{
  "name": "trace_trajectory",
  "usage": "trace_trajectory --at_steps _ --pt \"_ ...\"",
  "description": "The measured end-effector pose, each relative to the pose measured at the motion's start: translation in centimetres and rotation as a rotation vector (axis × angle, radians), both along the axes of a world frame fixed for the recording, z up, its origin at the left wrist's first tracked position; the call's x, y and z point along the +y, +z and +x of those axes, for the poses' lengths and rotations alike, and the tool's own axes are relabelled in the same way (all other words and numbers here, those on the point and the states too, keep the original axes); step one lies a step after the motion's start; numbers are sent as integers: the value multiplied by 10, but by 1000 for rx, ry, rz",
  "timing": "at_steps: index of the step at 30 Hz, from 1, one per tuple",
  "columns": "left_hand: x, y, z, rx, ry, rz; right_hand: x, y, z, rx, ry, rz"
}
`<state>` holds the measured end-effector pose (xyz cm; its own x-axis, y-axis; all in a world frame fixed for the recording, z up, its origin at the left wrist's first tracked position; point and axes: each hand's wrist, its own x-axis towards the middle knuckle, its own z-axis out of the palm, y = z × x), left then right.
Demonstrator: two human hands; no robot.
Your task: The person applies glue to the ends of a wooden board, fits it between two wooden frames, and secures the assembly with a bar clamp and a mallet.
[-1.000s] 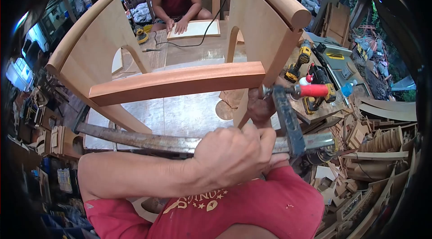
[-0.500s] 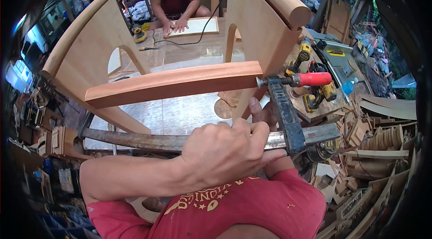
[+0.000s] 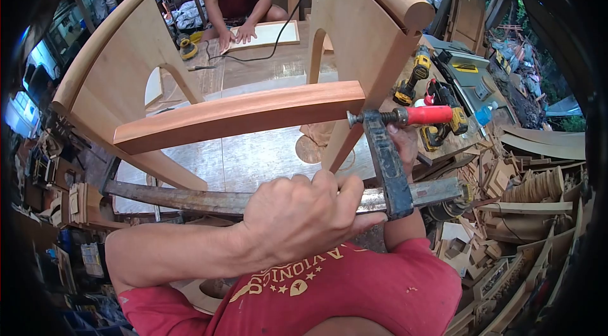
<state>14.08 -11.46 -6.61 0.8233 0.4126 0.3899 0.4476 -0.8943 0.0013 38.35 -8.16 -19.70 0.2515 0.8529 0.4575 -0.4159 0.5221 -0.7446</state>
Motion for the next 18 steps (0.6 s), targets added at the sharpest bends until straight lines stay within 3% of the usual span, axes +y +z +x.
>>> trace_trajectory --at_steps 3,6,7,12,18 --pt "-1 -6 -5 -2 -16 -20 5 -1 5 -362 -198 71" --pt "-5 -5 -14 75 -37 -91 13 -9 6 -538 -331 164" --pt "-8 -6 -18 60 -40 -100 15 -15 -1 -264 -178 139" --pt "-22 -16 -40 69 -50 -195 24 -21 23 -308 -46 165" --pt "-26 -45 -63 143 7 -440 17 10 44 -350 226 -22"
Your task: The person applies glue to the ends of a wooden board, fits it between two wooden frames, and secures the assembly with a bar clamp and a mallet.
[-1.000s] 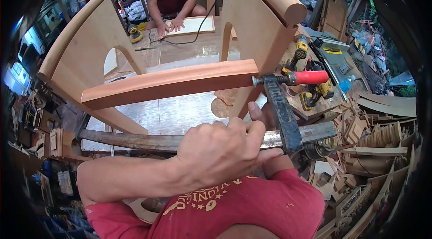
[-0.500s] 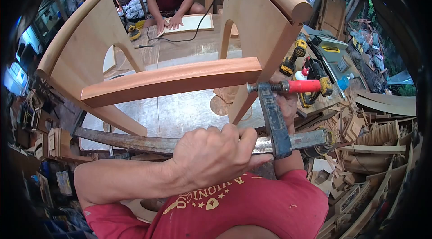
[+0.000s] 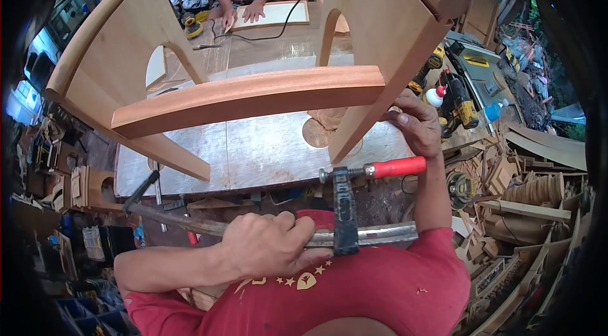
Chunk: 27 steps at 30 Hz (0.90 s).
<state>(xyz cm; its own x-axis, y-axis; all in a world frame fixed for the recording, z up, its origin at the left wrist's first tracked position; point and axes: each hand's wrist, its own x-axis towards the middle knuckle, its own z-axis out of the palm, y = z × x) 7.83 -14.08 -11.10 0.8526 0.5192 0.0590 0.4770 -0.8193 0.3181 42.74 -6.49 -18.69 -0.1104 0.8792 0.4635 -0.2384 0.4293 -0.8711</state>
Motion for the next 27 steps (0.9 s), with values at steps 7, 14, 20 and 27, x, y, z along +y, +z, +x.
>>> trace_trajectory --at_steps 7,14,20,27 --pt "4 -42 6 83 97 -421 0 10 -6 -170 -70 -2" --pt "13 -56 34 124 -48 -712 4 24 -17 -263 -171 -32" --pt "21 -64 63 -44 -151 -677 4 31 -7 -355 -126 -119" --pt "22 -44 100 4 -317 -837 5 40 -5 -533 -131 -68"
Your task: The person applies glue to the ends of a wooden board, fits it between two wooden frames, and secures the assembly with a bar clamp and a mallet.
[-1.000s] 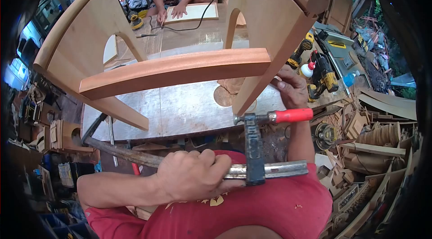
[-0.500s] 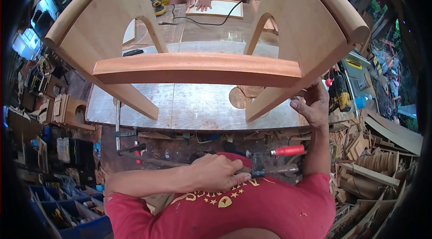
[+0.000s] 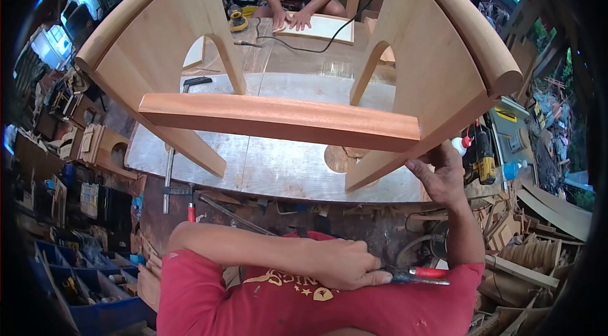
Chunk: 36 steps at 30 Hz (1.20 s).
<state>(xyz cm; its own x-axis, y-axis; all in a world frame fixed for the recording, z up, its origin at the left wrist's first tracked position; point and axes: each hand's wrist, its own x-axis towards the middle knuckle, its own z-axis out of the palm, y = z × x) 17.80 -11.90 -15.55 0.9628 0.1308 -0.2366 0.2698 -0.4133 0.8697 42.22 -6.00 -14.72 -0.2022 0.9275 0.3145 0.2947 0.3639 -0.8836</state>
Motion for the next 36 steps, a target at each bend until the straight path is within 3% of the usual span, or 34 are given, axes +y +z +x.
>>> trace_trajectory --at_steps 12,17,20,23,30,36 --pt "14 17 40 -43 -186 284 -5 23 -4 -311 -44 83" --pt "41 -36 11 -131 -220 540 -12 21 -11 -253 -88 73" --pt "71 -94 -17 -416 -204 693 -12 7 -13 -186 -108 133" --pt "101 -133 -41 -539 -277 799 -12 0 -19 -125 -128 159" --pt "118 -163 -78 -462 -418 872 -10 1 -41 -77 -265 220" --pt "114 -186 -88 -519 -383 855 -14 -5 -43 -68 -328 186"
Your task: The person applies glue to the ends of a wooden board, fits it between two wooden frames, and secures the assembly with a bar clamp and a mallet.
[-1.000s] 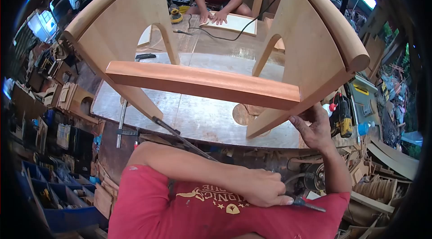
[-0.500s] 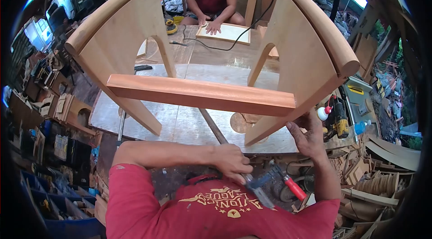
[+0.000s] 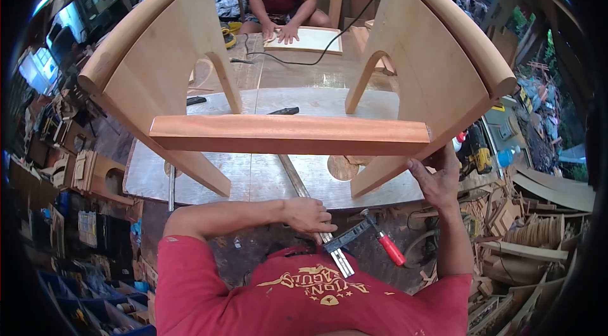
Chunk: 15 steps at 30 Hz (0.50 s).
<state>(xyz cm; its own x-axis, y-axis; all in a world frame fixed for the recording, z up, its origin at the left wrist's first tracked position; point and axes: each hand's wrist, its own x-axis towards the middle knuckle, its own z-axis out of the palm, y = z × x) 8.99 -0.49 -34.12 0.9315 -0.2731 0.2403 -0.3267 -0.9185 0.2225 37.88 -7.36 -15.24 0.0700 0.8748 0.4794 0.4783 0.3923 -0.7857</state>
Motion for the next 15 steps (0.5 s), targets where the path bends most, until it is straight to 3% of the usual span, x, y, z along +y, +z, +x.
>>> trace_trajectory --at_steps 9,15 --pt "11 -54 -29 69 56 106 -7 6 -21 21 -145 -35" --pt "21 -95 -53 -41 80 161 -6 1 -27 45 -234 -31"
